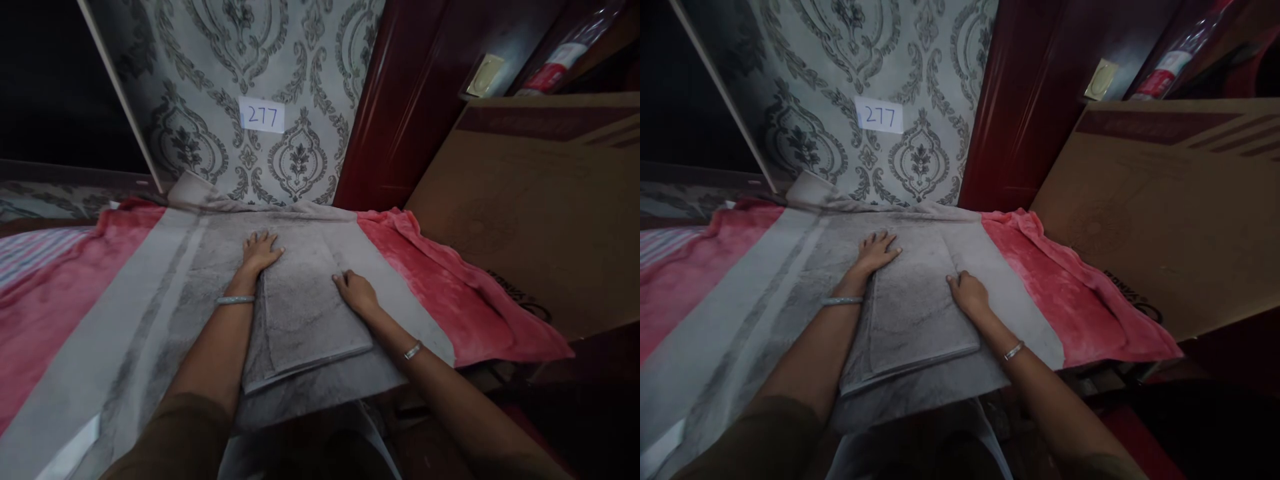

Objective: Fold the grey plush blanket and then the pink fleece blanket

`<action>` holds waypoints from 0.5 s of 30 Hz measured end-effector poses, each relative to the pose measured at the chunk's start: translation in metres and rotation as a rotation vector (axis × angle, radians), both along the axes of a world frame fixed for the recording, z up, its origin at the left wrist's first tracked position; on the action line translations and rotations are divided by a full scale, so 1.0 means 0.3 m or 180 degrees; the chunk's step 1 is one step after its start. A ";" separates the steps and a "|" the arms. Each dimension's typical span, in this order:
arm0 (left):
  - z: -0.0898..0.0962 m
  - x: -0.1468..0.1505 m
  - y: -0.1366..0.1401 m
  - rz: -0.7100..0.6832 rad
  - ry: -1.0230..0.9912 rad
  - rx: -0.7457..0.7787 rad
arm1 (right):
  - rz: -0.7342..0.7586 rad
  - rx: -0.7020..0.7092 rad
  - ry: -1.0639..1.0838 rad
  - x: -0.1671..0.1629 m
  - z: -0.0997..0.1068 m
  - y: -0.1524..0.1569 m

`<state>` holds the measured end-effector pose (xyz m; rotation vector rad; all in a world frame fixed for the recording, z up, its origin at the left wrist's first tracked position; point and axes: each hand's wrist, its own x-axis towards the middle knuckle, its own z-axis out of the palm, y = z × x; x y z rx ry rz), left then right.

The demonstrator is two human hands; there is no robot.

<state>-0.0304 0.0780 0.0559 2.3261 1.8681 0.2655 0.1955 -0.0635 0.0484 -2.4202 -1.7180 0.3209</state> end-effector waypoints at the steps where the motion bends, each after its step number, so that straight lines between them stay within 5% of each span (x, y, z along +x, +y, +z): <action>1: -0.001 0.000 0.001 -0.0002 -0.0004 0.0013 | 0.0020 -0.0023 -0.0013 0.001 -0.005 -0.029; 9: -0.004 0.001 -0.002 -0.0019 0.0003 0.0062 | -0.0063 0.0110 -0.0017 -0.018 -0.066 -0.144; 15: -0.006 -0.005 0.000 0.0001 -0.0006 0.0065 | 0.0077 0.0221 -0.0094 -0.012 -0.018 -0.148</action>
